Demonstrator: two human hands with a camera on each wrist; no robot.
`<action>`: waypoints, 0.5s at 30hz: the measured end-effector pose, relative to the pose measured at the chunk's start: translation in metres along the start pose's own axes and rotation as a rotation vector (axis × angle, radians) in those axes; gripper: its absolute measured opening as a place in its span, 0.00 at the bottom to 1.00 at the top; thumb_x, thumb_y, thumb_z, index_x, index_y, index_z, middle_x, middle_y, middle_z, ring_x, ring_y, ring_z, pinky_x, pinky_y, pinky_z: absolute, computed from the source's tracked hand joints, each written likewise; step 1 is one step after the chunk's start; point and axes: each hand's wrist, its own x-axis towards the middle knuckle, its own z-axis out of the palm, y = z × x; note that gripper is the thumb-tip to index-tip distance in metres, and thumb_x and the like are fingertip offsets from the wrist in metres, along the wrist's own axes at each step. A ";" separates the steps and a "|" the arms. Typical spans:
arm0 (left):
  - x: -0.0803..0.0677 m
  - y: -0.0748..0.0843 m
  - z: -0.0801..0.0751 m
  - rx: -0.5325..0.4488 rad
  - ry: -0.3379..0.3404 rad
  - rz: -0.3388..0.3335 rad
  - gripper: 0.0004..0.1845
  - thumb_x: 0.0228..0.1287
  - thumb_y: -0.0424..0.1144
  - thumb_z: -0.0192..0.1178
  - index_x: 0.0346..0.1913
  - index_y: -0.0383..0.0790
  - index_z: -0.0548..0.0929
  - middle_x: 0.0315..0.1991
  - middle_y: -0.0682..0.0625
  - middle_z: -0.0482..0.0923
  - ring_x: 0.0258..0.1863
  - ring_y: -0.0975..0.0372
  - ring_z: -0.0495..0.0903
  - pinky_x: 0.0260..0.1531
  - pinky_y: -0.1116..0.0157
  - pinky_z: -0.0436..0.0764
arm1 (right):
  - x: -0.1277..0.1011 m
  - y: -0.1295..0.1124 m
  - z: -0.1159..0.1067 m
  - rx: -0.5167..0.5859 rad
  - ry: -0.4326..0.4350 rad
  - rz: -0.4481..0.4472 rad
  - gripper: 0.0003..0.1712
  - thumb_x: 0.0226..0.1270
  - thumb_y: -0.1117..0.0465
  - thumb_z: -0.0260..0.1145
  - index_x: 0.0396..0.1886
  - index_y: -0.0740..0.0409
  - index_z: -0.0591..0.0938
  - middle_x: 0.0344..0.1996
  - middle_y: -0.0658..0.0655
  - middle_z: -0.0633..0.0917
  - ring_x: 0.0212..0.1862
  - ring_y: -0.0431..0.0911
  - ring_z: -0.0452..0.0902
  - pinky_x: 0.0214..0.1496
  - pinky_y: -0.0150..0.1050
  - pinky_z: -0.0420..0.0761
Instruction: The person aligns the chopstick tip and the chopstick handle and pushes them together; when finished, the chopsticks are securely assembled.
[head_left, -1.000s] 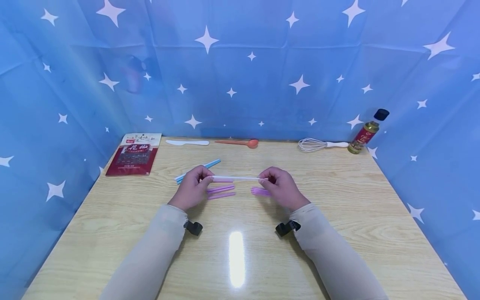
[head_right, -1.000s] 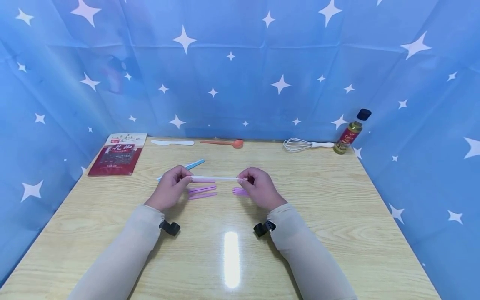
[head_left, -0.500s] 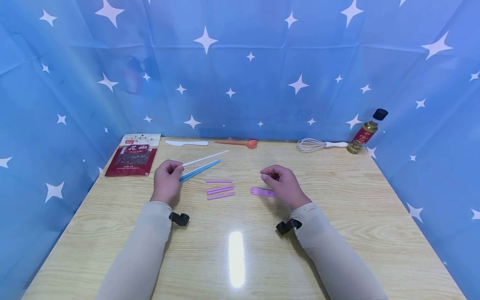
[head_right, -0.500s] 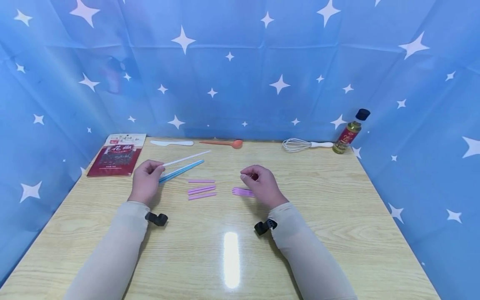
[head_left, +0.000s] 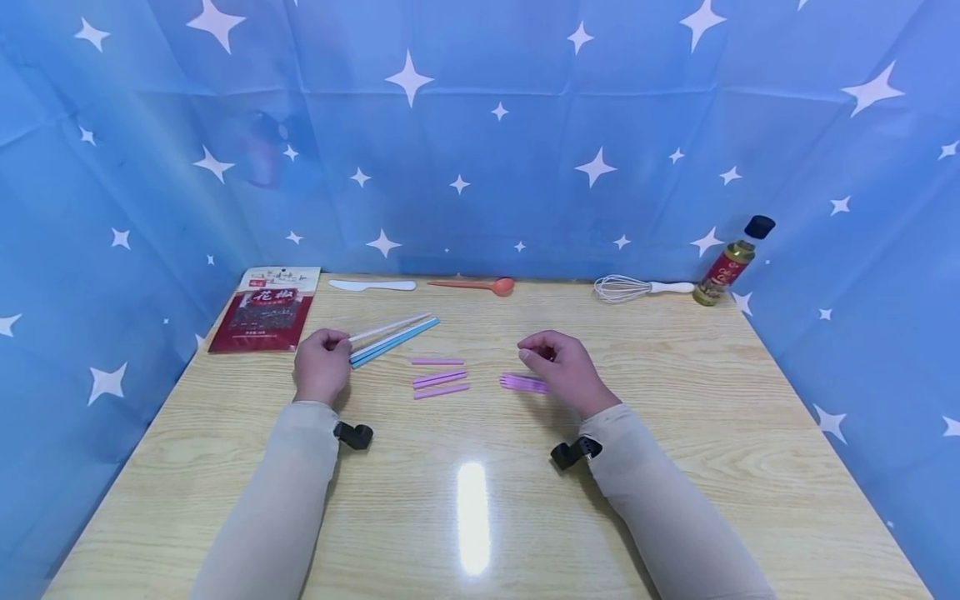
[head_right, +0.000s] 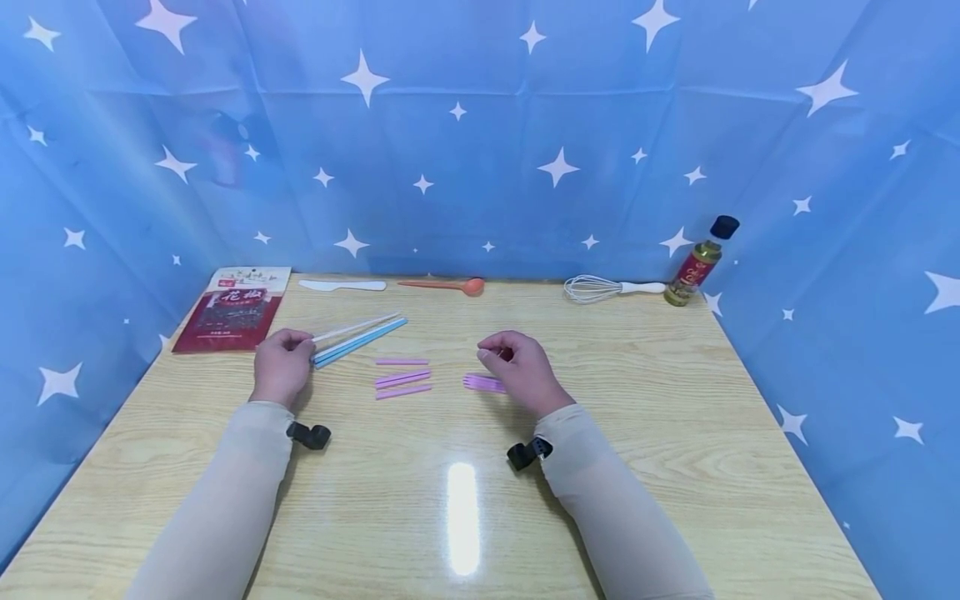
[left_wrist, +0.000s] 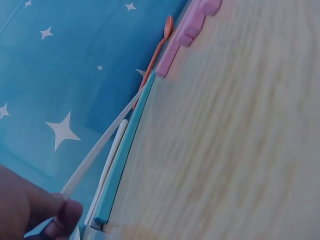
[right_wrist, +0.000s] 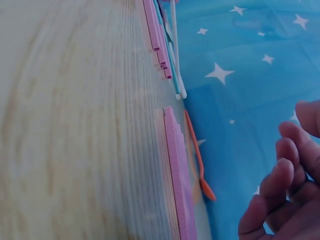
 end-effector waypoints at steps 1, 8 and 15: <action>0.000 0.000 0.000 0.017 -0.004 -0.001 0.14 0.80 0.41 0.54 0.55 0.39 0.85 0.51 0.41 0.82 0.52 0.47 0.78 0.62 0.45 0.63 | 0.000 0.000 0.000 -0.003 0.000 0.000 0.16 0.79 0.58 0.66 0.56 0.63 0.86 0.39 0.57 0.83 0.39 0.54 0.73 0.40 0.39 0.76; -0.001 0.001 -0.004 0.103 -0.053 -0.012 0.15 0.82 0.41 0.52 0.55 0.40 0.86 0.52 0.40 0.83 0.52 0.46 0.78 0.61 0.42 0.60 | 0.000 0.000 0.000 -0.005 -0.003 0.005 0.16 0.79 0.58 0.66 0.56 0.64 0.86 0.39 0.56 0.83 0.39 0.52 0.73 0.41 0.38 0.76; 0.001 -0.001 -0.006 0.163 -0.089 0.006 0.17 0.82 0.42 0.51 0.58 0.41 0.87 0.54 0.40 0.83 0.53 0.45 0.79 0.59 0.40 0.61 | 0.001 0.001 0.000 -0.012 -0.010 0.007 0.16 0.79 0.57 0.66 0.56 0.64 0.86 0.40 0.56 0.84 0.40 0.51 0.74 0.41 0.38 0.76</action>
